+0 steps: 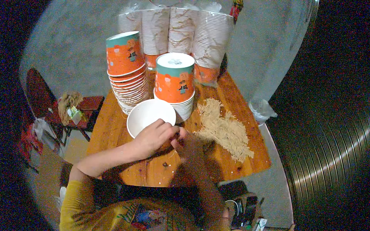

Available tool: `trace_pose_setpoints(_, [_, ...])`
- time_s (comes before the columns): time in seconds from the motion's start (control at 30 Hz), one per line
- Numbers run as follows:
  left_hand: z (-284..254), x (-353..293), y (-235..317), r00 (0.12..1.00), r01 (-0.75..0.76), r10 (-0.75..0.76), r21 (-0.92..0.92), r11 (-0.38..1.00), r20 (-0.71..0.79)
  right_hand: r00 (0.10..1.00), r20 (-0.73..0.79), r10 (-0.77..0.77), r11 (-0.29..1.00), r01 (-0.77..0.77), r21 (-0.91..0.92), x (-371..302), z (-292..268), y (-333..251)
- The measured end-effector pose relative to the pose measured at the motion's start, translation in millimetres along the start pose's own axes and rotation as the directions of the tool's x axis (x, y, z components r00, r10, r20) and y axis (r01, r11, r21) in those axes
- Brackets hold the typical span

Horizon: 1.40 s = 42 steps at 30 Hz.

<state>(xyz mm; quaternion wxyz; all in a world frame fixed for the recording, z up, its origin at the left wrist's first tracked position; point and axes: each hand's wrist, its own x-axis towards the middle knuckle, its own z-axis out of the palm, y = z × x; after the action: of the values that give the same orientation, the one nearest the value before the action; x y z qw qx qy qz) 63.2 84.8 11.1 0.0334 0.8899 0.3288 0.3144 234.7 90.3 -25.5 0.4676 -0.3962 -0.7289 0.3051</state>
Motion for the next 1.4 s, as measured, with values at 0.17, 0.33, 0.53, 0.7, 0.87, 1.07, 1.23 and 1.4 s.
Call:
trace_pose_setpoints(0.17, [5.4,4.1,-1.2,0.963,0.221,-0.255,-0.283,0.933,-0.089,0.997,-0.042,-0.066,0.991,0.070,0.112,6.7,8.3,21.4])
trace_pose_setpoints(0.33, [-0.7,0.3,-12.4,0.925,0.374,-0.363,-0.447,0.812,0.115,0.995,0.036,0.088,0.984,-0.092,0.152,10.3,3.4,14.5])
trace_pose_setpoints(0.53, [-0.8,-4.3,-22.6,0.920,0.390,-0.327,-0.564,0.728,0.215,0.998,0.043,0.055,0.997,-0.057,0.044,10.0,7.4,17.7])
trace_pose_setpoints(0.7, [-12.4,2.1,-26.0,0.901,0.430,-0.324,-0.495,0.755,0.289,0.995,0.081,0.066,0.992,-0.074,0.104,8.2,12.5,26.4])
trace_pose_setpoints(0.87, [-17.0,4.1,-27.2,0.826,0.542,-0.392,-0.381,0.749,0.404,0.972,-0.035,-0.234,0.971,0.231,-0.063,5.7,14.2,8.7])
trace_pose_setpoints(1.07, [-13.4,2.7,-30.3,0.815,0.561,-0.397,-0.407,0.720,0.421,0.974,-0.049,-0.221,0.965,0.211,-0.153,1.6,13.8,11.0])
trace_pose_setpoints(1.23, [-19.1,3.4,-28.9,0.789,0.588,-0.377,-0.417,0.693,0.486,0.980,-0.053,-0.192,0.969,0.180,-0.169,2.8,13.1,7.7])
trace_pose_setpoints(1.4, [-19.9,4.9,-33.0,0.759,0.620,-0.325,-0.475,0.624,0.564,0.986,-0.035,-0.163,0.976,0.156,-0.151,3.1,12.3,6.5])
